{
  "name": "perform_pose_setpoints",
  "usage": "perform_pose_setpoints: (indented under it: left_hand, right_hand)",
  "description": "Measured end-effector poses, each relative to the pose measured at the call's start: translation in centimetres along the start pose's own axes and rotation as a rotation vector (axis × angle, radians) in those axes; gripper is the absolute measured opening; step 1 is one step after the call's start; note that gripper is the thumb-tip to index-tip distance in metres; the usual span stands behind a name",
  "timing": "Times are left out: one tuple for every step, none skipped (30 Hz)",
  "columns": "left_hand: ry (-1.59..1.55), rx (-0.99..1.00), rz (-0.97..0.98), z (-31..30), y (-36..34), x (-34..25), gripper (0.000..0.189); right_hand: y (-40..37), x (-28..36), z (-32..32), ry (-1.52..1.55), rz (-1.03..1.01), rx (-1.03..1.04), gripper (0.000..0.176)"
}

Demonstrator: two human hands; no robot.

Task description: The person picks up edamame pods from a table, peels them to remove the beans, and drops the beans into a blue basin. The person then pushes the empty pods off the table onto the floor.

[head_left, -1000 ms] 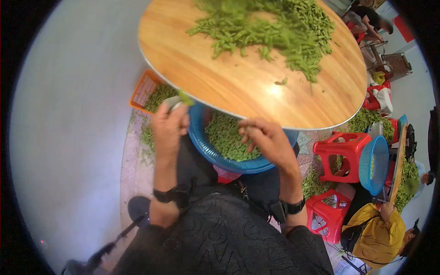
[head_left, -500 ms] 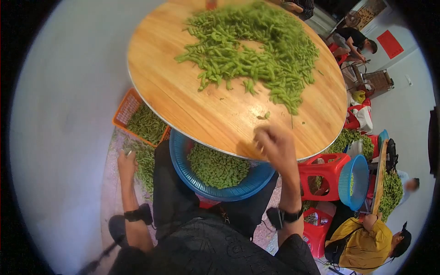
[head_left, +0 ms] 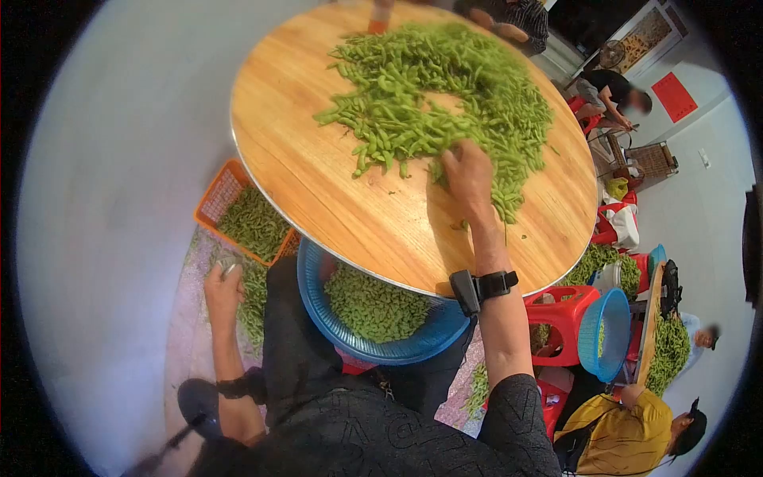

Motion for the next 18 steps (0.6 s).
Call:
perform_pose_setpoints:
  left_hand:
    - [-0.001, 0.002, -0.002, 0.2, -0.2, -0.8, 0.015]
    - [-0.009, 0.026, 0.012, 0.5, -0.5, -1.7, 0.012]
    - [-0.017, 0.049, 0.028, 0.8, -0.7, -2.6, 0.011]
    - [-0.019, 0.049, 0.029, 1.3, -0.9, -3.4, 0.011]
    - [-0.043, 0.067, 0.047, 1.8, -1.1, -4.3, 0.012]
    - [-0.067, 0.085, 0.066, 2.3, -1.3, -4.9, 0.014]
    - [-0.068, 0.083, 0.070, 2.7, -1.4, -5.3, 0.014]
    - [-0.079, 0.110, 0.087, 3.1, -1.6, -5.6, 0.015]
    - [-0.089, 0.137, 0.104, 3.5, -1.8, -5.9, 0.016]
    - [-0.084, 0.134, 0.099, 4.0, -2.0, -6.3, 0.014]
    - [-0.083, 0.133, 0.102, 4.4, -2.4, -6.9, 0.014]
    - [-0.098, 0.155, 0.107, 4.8, -2.9, -7.5, 0.014]
    - [-0.113, 0.177, 0.111, 5.2, -3.2, -8.0, 0.014]
    - [-0.096, 0.190, 0.117, 5.6, -3.4, -8.3, 0.015]
    - [-0.095, 0.188, 0.120, 6.1, -3.6, -8.7, 0.015]
    - [-0.134, 0.231, 0.126, 6.7, -3.9, -9.4, 0.015]
    - [-0.172, 0.273, 0.129, 7.4, -4.3, -10.1, 0.016]
    - [-0.179, 0.304, 0.153, 8.2, -4.8, -11.3, 0.017]
  right_hand:
    - [-0.2, -0.1, 0.1, -0.012, -0.013, -0.017, 0.024]
    - [-0.3, -0.2, 0.2, -0.015, -0.013, -0.017, 0.024]
    - [-0.5, -0.3, 0.4, -0.038, -0.044, -0.045, 0.025]
    - [-0.6, -0.1, 0.5, -0.059, -0.076, -0.072, 0.025]
    - [-0.7, 0.1, 0.5, -0.058, -0.078, -0.074, 0.025]
    - [-0.9, 0.3, 0.4, -0.046, -0.078, -0.072, 0.024]
    - [-1.0, 0.6, 0.4, -0.032, -0.077, -0.069, 0.024]
    - [-1.0, 0.8, 0.4, -0.030, -0.079, -0.073, 0.024]
    - [-0.9, 0.7, 0.6, -0.029, -0.060, -0.084, 0.023]
    - [-0.8, 0.6, 0.8, -0.027, -0.040, -0.095, 0.022]
    - [-0.7, 0.4, 1.0, -0.025, -0.041, -0.098, 0.022]
    - [-0.5, 0.3, 1.1, -0.030, -0.020, -0.089, 0.021]
    - [-0.5, 0.3, 1.1, -0.036, 0.000, -0.080, 0.019]
    - [-0.6, 0.2, 1.1, -0.034, 0.000, -0.083, 0.019]
    - [-0.8, 0.3, 0.9, 0.014, -0.011, -0.090, 0.018]
    - [-1.1, 0.5, 0.8, 0.062, -0.021, -0.094, 0.018]
    - [-1.5, 0.6, 0.6, 0.066, -0.021, -0.092, 0.018]
    - [-2.1, 1.0, -0.1, 0.168, -0.026, -0.094, 0.017]
Point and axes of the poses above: each hand's wrist, its own y-axis towards the middle knuckle, its own z-axis out of the palm, x = y × z, the point moved 1 cm from there along y, towards the middle knuckle, and after that the axes turned 3 degrees about x, right-handed, at the moved point
